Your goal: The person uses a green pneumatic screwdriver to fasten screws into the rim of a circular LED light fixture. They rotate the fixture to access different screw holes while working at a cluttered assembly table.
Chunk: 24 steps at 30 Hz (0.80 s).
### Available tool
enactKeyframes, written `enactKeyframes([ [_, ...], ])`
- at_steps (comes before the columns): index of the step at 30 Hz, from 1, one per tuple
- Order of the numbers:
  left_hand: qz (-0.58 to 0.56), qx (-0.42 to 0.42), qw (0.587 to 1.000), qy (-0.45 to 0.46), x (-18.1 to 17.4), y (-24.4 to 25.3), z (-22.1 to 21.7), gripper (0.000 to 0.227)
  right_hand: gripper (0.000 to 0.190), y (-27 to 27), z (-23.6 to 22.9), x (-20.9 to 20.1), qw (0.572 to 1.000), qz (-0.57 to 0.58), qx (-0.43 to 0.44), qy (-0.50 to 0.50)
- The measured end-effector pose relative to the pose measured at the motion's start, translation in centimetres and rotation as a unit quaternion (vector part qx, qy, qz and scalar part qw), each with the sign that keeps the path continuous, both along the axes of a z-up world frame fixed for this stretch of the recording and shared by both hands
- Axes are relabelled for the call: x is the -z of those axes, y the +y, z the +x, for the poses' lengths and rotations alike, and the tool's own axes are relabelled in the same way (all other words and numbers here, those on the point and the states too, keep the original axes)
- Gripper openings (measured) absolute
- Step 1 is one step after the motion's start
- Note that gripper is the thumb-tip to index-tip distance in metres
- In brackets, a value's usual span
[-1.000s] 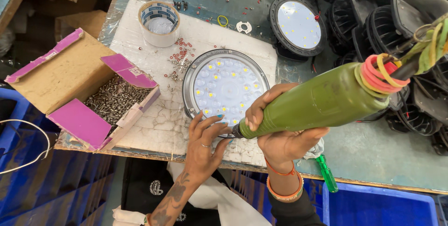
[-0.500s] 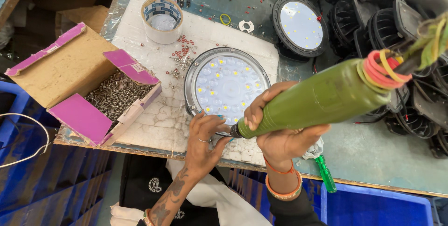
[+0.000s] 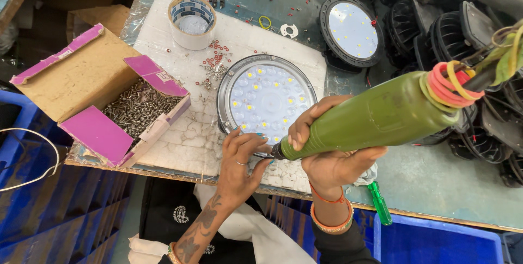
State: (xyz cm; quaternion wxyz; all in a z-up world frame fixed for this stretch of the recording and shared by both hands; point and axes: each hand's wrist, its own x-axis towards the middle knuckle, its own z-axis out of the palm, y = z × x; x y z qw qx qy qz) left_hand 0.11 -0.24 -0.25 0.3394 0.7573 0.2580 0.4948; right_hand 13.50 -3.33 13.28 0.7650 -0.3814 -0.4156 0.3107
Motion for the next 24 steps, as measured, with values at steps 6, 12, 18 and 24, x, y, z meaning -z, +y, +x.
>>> enactKeyframes([
  [6,-0.016,0.012,0.999,0.026,0.1,0.2,0.1,0.050,0.091,-0.2,0.1,0.1,1.000,0.012,-0.015,-0.025],
  [12,0.120,0.030,0.979,0.161,-1.7,2.4,-0.2,0.062,0.090,0.0,0.2,0.4,0.999,0.022,-0.006,-0.026],
  [18,0.334,0.011,0.903,0.268,-2.2,5.9,0.1,0.055,0.090,0.0,0.1,0.1,0.999,0.021,-0.010,-0.032],
  [24,0.464,0.021,0.849,0.251,-1.7,8.0,0.1,0.043,0.093,0.0,-0.1,-0.1,1.000,-0.003,0.002,-0.017],
])
